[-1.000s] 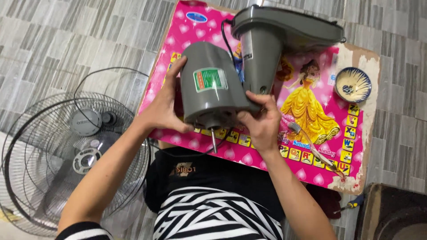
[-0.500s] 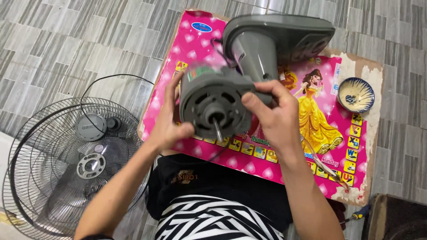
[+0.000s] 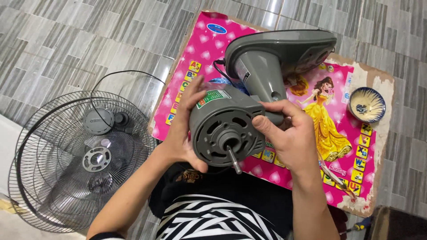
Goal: Cleaning and assembling fan motor components using a toothbrush and screwdriver
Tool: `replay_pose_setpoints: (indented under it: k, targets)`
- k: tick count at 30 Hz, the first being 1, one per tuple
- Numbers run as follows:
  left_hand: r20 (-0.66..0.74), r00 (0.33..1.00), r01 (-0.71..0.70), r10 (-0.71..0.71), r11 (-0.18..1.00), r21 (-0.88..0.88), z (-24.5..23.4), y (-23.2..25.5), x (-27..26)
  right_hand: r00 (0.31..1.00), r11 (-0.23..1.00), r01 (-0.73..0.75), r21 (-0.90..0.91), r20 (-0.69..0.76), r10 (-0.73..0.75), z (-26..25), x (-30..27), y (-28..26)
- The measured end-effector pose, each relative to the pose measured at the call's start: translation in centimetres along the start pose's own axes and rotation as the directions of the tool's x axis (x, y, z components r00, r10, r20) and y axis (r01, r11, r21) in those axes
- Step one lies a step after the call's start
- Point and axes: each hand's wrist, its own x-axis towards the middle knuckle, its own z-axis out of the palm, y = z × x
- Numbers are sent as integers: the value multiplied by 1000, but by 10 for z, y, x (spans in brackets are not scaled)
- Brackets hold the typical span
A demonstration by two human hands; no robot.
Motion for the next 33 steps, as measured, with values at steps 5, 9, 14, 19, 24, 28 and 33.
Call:
replay_pose_setpoints:
  k: [5, 9, 14, 19, 24, 28, 33]
  targets:
    - [-27, 932, -357, 362, 927, 110, -4, -38, 18, 998, 985, 61, -160, -17, -64, 6, 13, -11]
    - [10, 963, -269, 269, 959, 95, -17, -33, 18, 962, 716, 228, -660, 39, -271, 15, 7, -61]
    - [-38, 980, -197, 196, 980, -19, -22, -44, 18, 755, 557, 655, -511, 418, -506, 18, 25, -77]
    - [-96, 990, -119, 105, 981, -154, -25, -48, 19, 543, 313, 839, -444, 716, -440, 43, 61, -79]
    - [-138, 990, 5, -25, 990, -141, -31, -48, 18, 476, 335, 872, -357, 779, -408, 62, 86, -95]
    - [-184, 979, -106, 93, 992, -64, -30, -53, 18, 454, 283, 886, -367, 812, -367, 66, 94, -94]
    - [-213, 974, -77, 71, 997, -18, -33, -50, 23, 440, 197, 898, -394, 819, -368, 68, 100, -88]
